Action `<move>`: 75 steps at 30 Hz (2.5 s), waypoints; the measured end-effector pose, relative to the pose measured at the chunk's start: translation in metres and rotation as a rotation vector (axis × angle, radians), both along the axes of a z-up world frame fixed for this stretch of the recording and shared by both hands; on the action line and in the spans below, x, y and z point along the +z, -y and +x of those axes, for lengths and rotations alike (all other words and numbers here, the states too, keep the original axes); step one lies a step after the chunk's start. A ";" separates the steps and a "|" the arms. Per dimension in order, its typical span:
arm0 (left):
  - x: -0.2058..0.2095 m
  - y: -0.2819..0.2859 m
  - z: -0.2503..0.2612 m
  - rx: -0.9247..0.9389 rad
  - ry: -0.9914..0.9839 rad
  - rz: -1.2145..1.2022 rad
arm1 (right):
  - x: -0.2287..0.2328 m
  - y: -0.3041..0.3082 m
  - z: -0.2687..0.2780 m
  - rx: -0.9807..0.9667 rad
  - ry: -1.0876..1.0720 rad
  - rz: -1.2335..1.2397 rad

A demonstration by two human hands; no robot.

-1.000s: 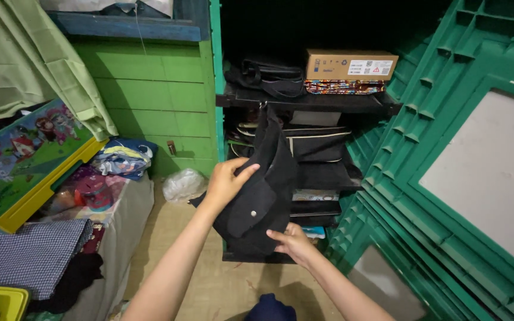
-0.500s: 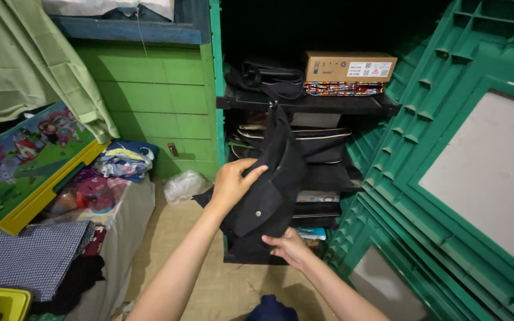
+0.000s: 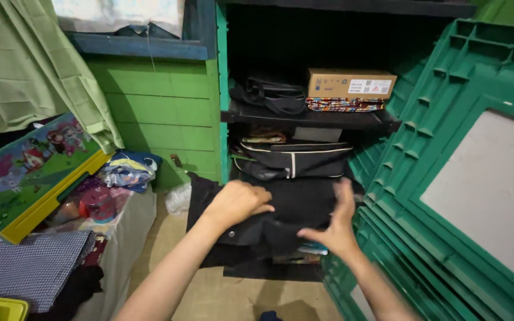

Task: The person removes items from a green shelving unit, places them on a bed, and then returns them to the shelf. They handle a black pouch, a patterned fabric item, and a black garment, arranging each on the shelf.

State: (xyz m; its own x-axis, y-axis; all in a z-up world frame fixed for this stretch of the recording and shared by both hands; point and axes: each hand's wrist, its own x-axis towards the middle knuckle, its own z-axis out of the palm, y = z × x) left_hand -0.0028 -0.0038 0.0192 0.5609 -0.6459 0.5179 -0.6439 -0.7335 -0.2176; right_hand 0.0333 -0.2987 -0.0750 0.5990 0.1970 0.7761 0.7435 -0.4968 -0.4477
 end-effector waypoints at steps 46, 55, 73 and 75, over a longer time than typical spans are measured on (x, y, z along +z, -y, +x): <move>-0.045 0.064 -0.002 0.109 -0.388 -1.589 | 0.134 -0.017 0.015 -0.136 -0.123 0.029; -0.005 0.022 0.068 0.090 -0.170 -1.696 | 0.165 -0.011 0.025 0.477 -0.388 0.031; 0.128 0.009 0.153 0.443 -0.045 -0.996 | 0.203 -0.049 0.144 0.026 0.030 -0.101; 0.135 0.005 0.180 0.528 -0.011 -0.847 | 0.211 -0.054 0.170 0.009 -0.046 -0.077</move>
